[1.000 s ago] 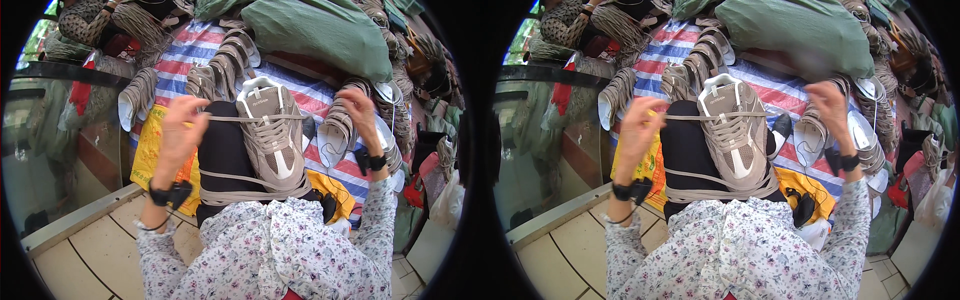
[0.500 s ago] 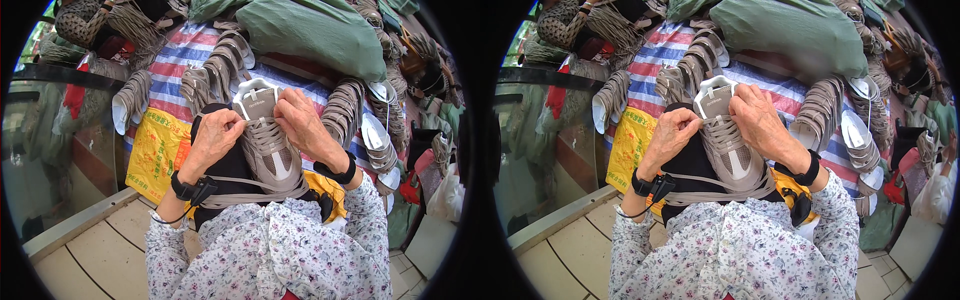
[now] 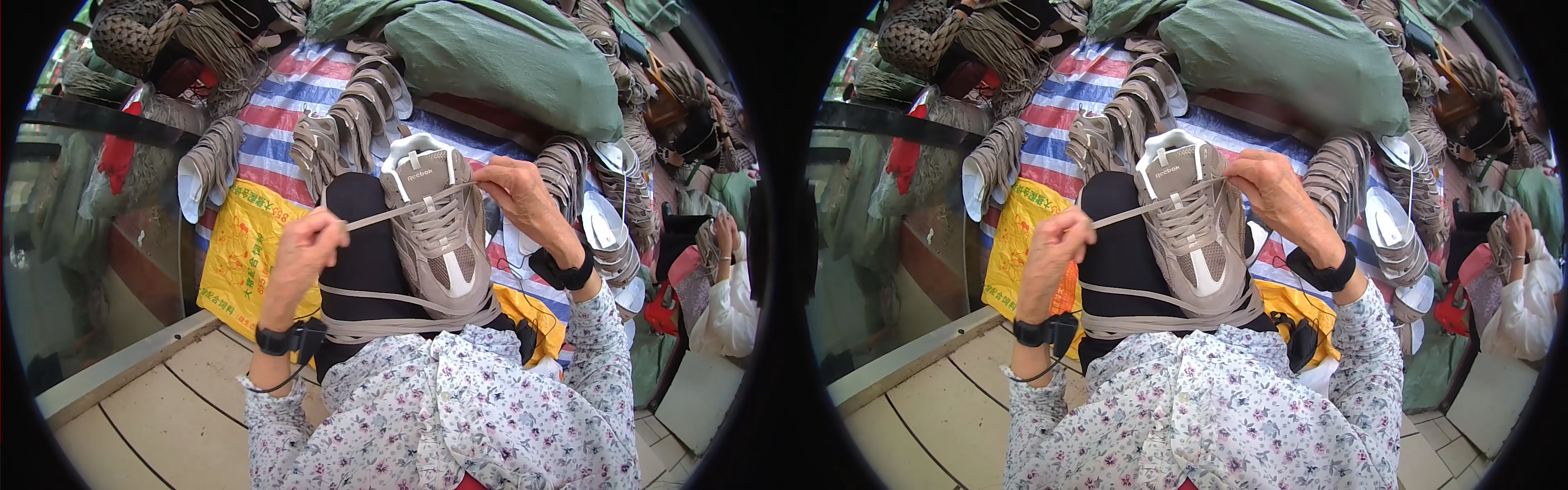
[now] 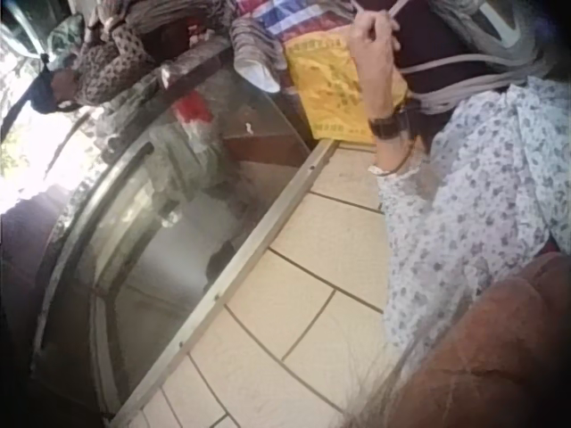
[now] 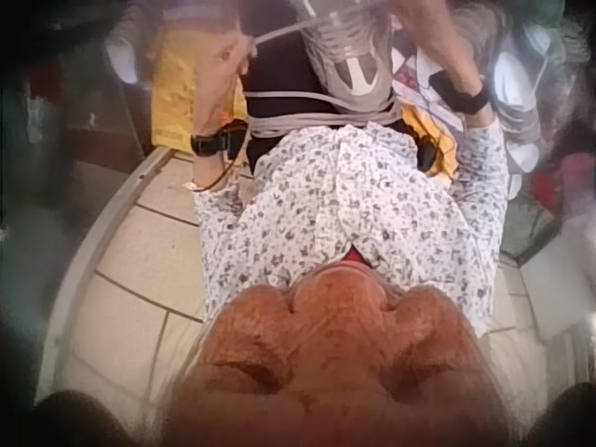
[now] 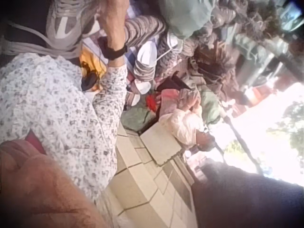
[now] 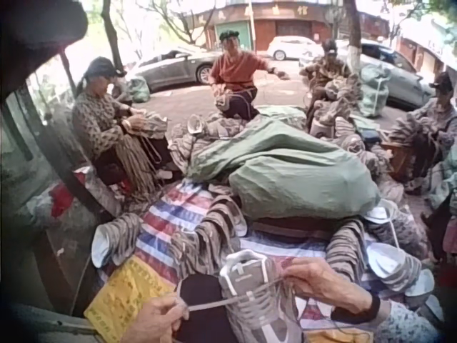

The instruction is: The person is lacing a beige Reebok sneaker by hand. They repeatedly thread the laces through the eyelets, pull them tight, and adjust the tension. The person works on a single shoe held in their hands while sitting in a cluttered workspace.

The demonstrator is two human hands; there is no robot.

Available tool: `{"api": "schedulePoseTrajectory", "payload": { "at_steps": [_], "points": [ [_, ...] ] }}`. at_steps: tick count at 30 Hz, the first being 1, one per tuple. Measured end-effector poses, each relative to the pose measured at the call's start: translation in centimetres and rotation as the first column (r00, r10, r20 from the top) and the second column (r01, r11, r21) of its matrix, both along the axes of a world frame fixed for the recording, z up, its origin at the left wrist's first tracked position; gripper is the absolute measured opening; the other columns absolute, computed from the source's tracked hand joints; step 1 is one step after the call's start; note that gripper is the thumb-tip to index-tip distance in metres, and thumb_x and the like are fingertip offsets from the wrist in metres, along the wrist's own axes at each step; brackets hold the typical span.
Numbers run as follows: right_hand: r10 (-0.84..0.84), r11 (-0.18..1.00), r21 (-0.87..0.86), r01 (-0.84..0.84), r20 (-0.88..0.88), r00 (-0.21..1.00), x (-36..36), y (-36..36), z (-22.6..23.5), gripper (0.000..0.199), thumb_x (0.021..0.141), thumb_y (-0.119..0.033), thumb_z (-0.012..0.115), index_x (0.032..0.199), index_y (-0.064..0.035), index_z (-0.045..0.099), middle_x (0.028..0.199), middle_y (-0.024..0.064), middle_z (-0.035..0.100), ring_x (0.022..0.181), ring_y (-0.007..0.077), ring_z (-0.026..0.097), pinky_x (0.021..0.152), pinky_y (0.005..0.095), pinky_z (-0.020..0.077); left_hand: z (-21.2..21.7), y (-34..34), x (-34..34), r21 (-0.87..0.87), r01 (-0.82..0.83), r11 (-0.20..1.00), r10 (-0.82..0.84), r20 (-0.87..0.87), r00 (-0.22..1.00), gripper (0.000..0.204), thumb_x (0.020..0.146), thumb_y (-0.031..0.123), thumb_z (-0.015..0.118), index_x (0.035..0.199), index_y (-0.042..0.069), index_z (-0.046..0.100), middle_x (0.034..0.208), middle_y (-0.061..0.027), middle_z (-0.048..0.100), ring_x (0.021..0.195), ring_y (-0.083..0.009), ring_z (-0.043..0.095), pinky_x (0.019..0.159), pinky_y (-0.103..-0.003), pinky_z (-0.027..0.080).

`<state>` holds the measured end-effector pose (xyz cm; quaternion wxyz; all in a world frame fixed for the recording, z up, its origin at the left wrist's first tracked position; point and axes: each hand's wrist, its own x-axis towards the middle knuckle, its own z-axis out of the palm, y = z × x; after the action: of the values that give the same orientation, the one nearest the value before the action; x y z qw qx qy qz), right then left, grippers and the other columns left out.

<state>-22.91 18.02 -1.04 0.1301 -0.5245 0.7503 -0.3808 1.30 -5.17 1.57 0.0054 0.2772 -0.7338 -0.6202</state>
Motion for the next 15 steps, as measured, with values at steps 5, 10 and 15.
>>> {"api": "schedulePoseTrajectory", "payload": {
  "at_steps": [5,10,15],
  "points": [
    [-0.129,0.956,0.226,0.185,-0.239,0.962,-1.0,2.9,-0.9,0.012,0.080,-0.007,0.067,0.089,-0.0005,0.071,0.079,0.0109,0.062,0.079,0.0328,0.058,0.073,0.0406,0.0464,-1.0,-6.7,8.4,0.566,-0.352,0.746,0.502,-0.130,0.855,0.025,0.090,0.005,0.057,0.112,-0.008,0.059,0.088,-0.0033,0.057,0.061,-0.0044,0.044,0.050,-0.015,0.035],
    [-0.609,0.793,0.312,0.524,0.460,0.647,-6.0,7.3,-7.5,0.013,0.090,-0.011,0.064,0.096,-0.0011,0.069,0.082,0.0079,0.071,0.074,0.0200,0.068,0.065,0.0311,0.0533,1.0,-13.2,19.6,0.737,-0.388,0.553,0.758,-0.252,0.602,0.021,0.098,0.004,0.052,0.115,-0.006,0.051,0.124,-0.0169,0.055,0.078,-0.0093,0.056,0.057,-0.018,0.050],
    [-0.038,0.771,0.050,0.635,0.999,-0.033,-8.5,11.5,-7.4,0.024,0.090,-0.005,0.064,0.113,0.0003,0.062,0.110,0.0150,0.068,0.106,0.0277,0.066,0.094,0.0414,0.0532,4.1,-15.0,24.9,0.670,-0.400,0.625,0.755,-0.389,0.528,0.013,0.100,0.007,0.052,0.110,-0.001,0.054,0.135,-0.0199,0.050,0.089,-0.0136,0.060,0.062,-0.020,0.052]
  ]
}}
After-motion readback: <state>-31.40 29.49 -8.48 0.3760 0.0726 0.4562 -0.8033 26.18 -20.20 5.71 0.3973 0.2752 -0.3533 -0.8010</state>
